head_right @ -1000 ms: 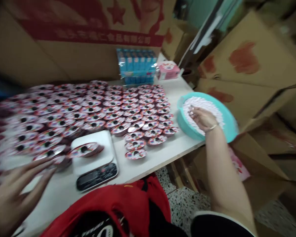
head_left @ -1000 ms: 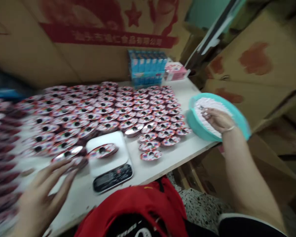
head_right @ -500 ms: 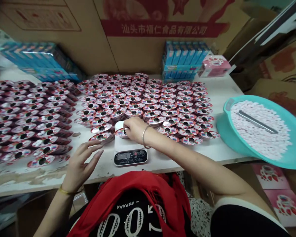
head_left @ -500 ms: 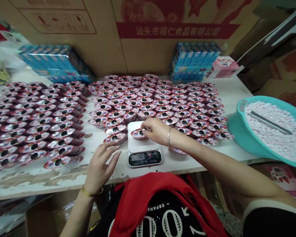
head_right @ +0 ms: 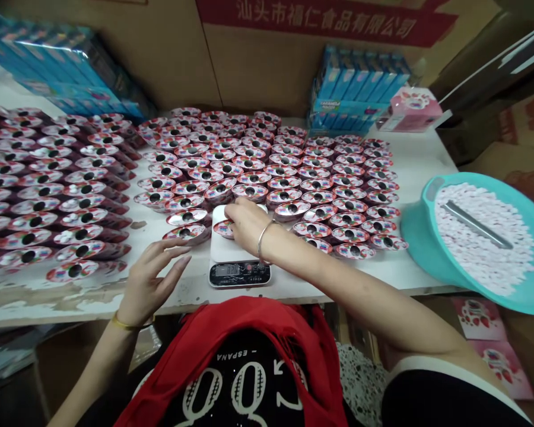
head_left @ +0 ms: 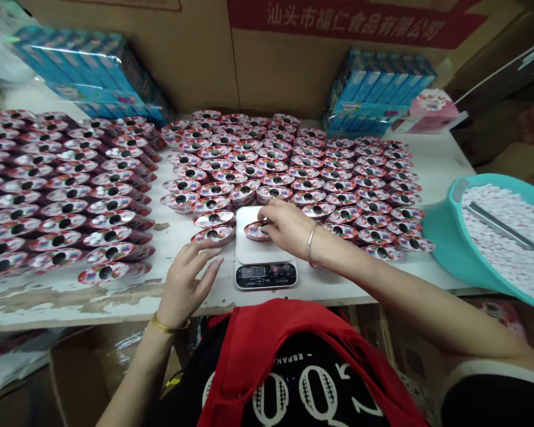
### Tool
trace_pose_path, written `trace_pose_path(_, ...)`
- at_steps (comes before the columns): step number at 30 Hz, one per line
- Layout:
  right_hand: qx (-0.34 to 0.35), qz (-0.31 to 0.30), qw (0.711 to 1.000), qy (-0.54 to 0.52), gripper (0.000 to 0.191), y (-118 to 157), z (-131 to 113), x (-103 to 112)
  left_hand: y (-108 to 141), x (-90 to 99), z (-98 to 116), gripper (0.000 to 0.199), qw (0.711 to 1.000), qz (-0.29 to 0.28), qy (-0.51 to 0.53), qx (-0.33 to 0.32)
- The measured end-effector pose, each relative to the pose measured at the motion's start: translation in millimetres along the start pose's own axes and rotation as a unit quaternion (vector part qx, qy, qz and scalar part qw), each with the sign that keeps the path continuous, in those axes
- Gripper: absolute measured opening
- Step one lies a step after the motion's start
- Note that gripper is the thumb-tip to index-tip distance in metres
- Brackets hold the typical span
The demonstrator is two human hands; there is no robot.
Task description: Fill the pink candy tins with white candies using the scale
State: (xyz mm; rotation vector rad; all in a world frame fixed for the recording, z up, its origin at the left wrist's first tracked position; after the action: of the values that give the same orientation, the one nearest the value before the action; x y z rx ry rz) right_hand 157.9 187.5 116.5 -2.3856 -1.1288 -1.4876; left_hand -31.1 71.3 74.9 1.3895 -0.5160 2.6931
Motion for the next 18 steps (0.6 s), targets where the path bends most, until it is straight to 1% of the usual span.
trace_pose_path(3, 0.016, 0.016, 0.999, -0.027, 0.019, 0, -1, 4, -1, 0.5, 0, 0.018, 1.000, 0.000, -0.002, -0.001)
trace_pose_path(5, 0.021, 0.053, 0.994, -0.092, 0.017, 3, 1, 11, -2, 1.5, -1, 0.018, 1.000, 0.003, -0.003, -0.001)
trace_pose_path(8, -0.011, 0.085, 0.966, -0.242, 0.007, 11, 11, 22, -4, 3.2, -1, 0.018, 1.000, 0.007, -0.005, 0.002)
trace_pose_path(10, -0.038, 0.085, 0.945, -0.314, 0.010, 15, 19, 24, -7, 3.5, -1, 0.018, 1.000, 0.003, -0.005, 0.003)
trace_pose_path(11, -0.044, 0.086, 0.939, -0.329, 0.012, 15, 21, 24, -8, 3.3, 0, 0.017, 1.000, 0.001, -0.005, 0.003)
trace_pose_path(13, -0.041, 0.095, 0.941, -0.323, 0.014, 15, 24, 19, -11, 2.6, 1, 0.016, 1.000, -0.001, -0.005, -0.001)
trace_pose_path(16, -0.024, 0.100, 0.958, -0.267, 0.015, 7, 20, 7, -15, 0.9, 4, 0.016, 1.000, -0.003, -0.004, -0.008)
trace_pose_path(18, -0.005, 0.102, 0.969, -0.227, 0.015, 2, 14, 3, -15, 0.2, 5, 0.016, 1.000, -0.006, -0.004, -0.011)
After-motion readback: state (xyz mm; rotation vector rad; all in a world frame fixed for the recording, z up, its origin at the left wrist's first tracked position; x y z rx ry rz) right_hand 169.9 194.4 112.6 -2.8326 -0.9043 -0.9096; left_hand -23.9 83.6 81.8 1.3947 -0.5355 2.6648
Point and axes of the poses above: each hand's wrist, its own y-axis away from the middle knuckle, its own x-axis out of the back of the hand, z = x × y, the point moved 3 cm from there along -y, towards the middle knuckle, and after that the axes turned 4 degrees about -z, right-handed, at the moved point
